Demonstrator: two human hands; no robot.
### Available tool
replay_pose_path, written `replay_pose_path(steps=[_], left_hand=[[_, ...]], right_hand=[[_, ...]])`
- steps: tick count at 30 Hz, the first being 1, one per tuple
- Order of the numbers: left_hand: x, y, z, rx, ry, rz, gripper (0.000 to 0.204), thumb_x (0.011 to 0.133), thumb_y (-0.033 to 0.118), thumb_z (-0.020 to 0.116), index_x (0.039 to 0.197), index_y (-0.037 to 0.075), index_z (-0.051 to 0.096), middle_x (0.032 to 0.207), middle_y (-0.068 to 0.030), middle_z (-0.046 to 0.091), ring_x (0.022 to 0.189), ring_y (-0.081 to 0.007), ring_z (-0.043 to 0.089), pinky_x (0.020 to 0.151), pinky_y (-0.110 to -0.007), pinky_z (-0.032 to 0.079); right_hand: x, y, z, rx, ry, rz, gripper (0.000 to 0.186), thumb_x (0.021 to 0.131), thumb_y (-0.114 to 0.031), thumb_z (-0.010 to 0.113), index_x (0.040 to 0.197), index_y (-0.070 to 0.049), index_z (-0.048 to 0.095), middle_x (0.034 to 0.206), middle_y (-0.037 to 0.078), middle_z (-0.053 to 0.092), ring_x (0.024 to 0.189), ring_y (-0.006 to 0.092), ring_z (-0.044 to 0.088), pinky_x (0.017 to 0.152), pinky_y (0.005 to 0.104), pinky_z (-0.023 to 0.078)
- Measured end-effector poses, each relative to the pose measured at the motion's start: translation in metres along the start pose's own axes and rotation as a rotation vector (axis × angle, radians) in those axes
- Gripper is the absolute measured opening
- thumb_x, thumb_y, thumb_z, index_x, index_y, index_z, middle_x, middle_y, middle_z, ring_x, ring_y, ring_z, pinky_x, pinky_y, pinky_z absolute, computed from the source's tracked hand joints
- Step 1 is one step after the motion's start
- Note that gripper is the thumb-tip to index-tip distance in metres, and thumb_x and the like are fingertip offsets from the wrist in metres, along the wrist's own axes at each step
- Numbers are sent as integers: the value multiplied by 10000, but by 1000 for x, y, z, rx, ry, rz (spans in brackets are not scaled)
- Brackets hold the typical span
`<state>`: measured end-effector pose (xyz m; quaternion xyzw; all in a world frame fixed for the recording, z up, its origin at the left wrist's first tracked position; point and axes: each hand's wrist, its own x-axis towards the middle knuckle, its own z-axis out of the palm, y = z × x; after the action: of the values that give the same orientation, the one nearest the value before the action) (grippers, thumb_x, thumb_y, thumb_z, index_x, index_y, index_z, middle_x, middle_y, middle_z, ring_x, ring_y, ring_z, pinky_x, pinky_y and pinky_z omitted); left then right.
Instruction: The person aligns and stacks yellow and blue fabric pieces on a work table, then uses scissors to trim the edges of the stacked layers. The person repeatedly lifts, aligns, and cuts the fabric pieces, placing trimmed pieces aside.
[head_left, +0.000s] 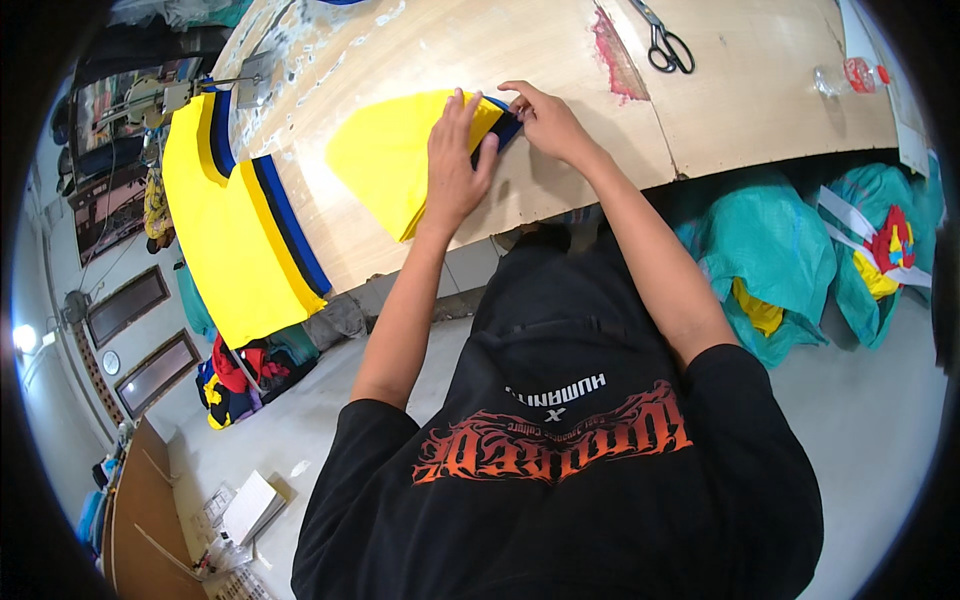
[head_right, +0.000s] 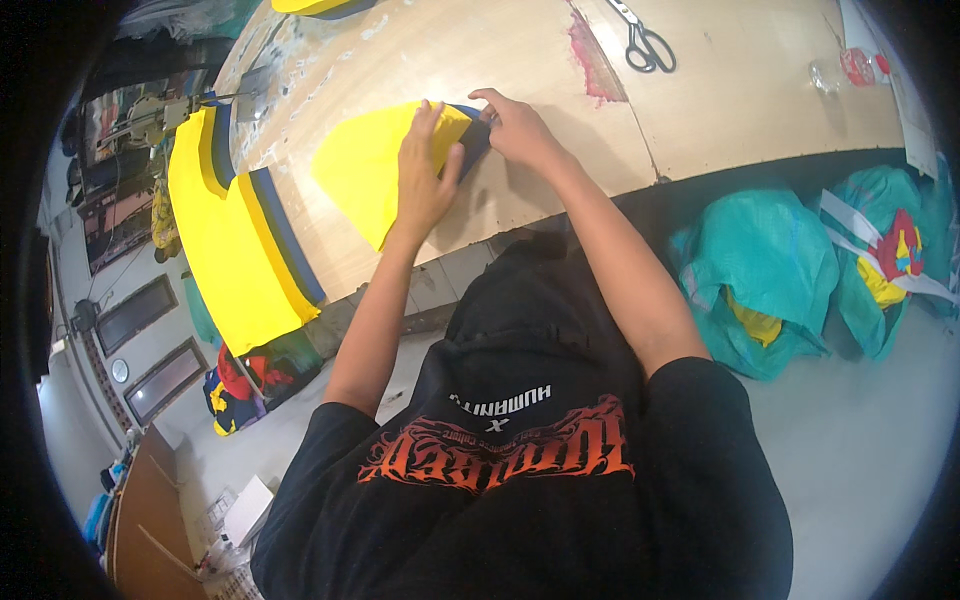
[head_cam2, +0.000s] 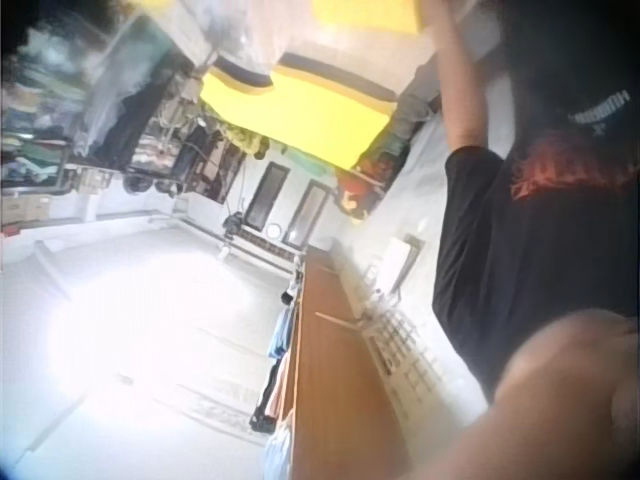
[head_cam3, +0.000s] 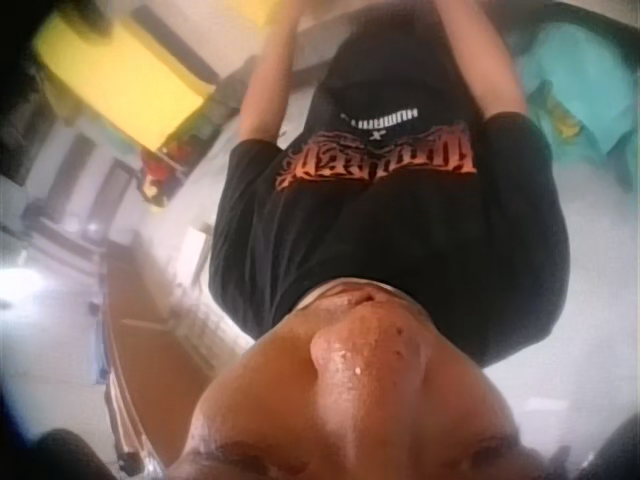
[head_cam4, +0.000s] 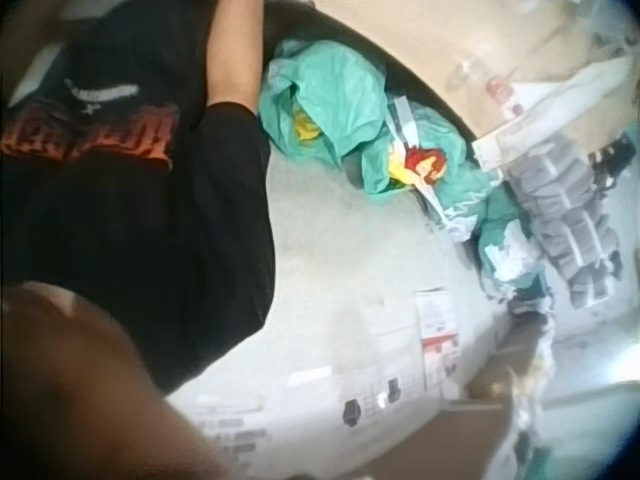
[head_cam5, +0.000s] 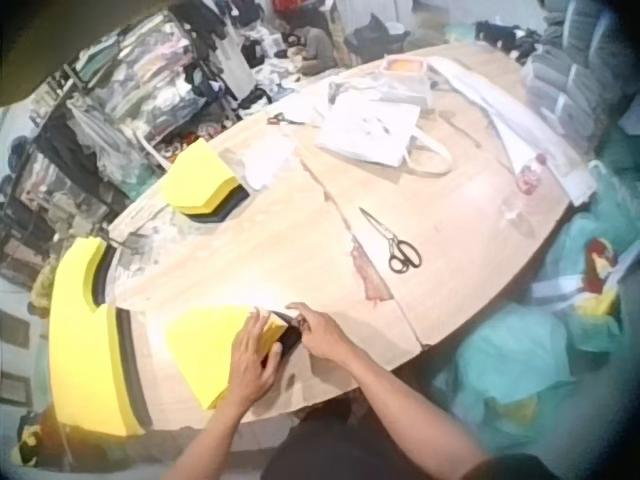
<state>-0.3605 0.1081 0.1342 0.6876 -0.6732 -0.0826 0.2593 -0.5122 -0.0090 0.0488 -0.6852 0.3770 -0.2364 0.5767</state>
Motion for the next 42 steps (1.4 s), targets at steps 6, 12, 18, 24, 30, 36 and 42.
replay_pose_path(steps=[6, 12, 18, 24, 30, 36, 42], left_hand=[[69, -34, -16, -140, -248, 14, 532, 1187, 355, 326, 1326, 84, 762, 1293, -250, 741, 1293, -435, 645, 1190, -495, 434], [109, -38, 5, 133, -624, 40, 739, 1184, 414, 157, 1205, 119, 834, 1137, -215, 802, 1070, -447, 718, 1102, -470, 519], [87, -35, 24, 139, -475, 93, 791, 1173, 337, 121, 1063, 113, 872, 1071, -119, 838, 1023, -355, 760, 1049, -414, 549], [88, -37, 30, 39, -445, 40, 806, 1176, 352, 135, 1012, 84, 877, 992, -99, 847, 918, -303, 779, 954, -338, 576], [88, -45, 35, 50, -395, 141, 813, 1174, 373, 156, 953, 114, 894, 975, -79, 854, 834, -277, 783, 866, -346, 591], [93, -48, 33, 105, -377, 89, 749, 1152, 419, 241, 923, 162, 906, 901, -139, 831, 784, -343, 761, 850, -428, 586], [92, -51, 30, 109, -398, 46, 716, 1137, 448, 283, 909, 168, 901, 869, -159, 816, 786, -387, 748, 846, -457, 577]], right_hand=[[-22, 7, 12, 297, 172, -41, 568, 941, 125, 455, 1435, -93, 632, 1211, 122, 729, 1046, 202, 710, 949, 344, 582], [-72, 49, 4, -271, 515, -106, 486, 914, 1, 590, 1395, -57, 638, 1447, 138, 639, 1420, 310, 547, 1177, 455, 461], [-86, 57, 15, -815, 531, -77, 509, 924, -155, 683, 1428, -100, 642, 1634, 83, 507, 1549, 303, 411, 1301, 438, 338], [-82, 61, 21, -861, 671, -136, 441, 918, -116, 676, 1358, -90, 685, 1511, 119, 606, 1460, 317, 512, 1257, 476, 376], [-86, 54, 13, -794, 747, -124, 405, 910, -69, 649, 1304, 6, 701, 1451, 198, 625, 1416, 370, 545, 1248, 497, 408], [-153, 58, 43, -794, 1164, -134, 369, 849, 25, 645, 1179, -111, 737, 1212, 107, 706, 1153, 346, 656, 1011, 495, 493], [-345, 42, 155, -561, 586, 1137, 434, 1117, -398, 580, 1350, -39, 650, 1239, 254, 733, 1097, 486, 695, 958, 584, 529]])
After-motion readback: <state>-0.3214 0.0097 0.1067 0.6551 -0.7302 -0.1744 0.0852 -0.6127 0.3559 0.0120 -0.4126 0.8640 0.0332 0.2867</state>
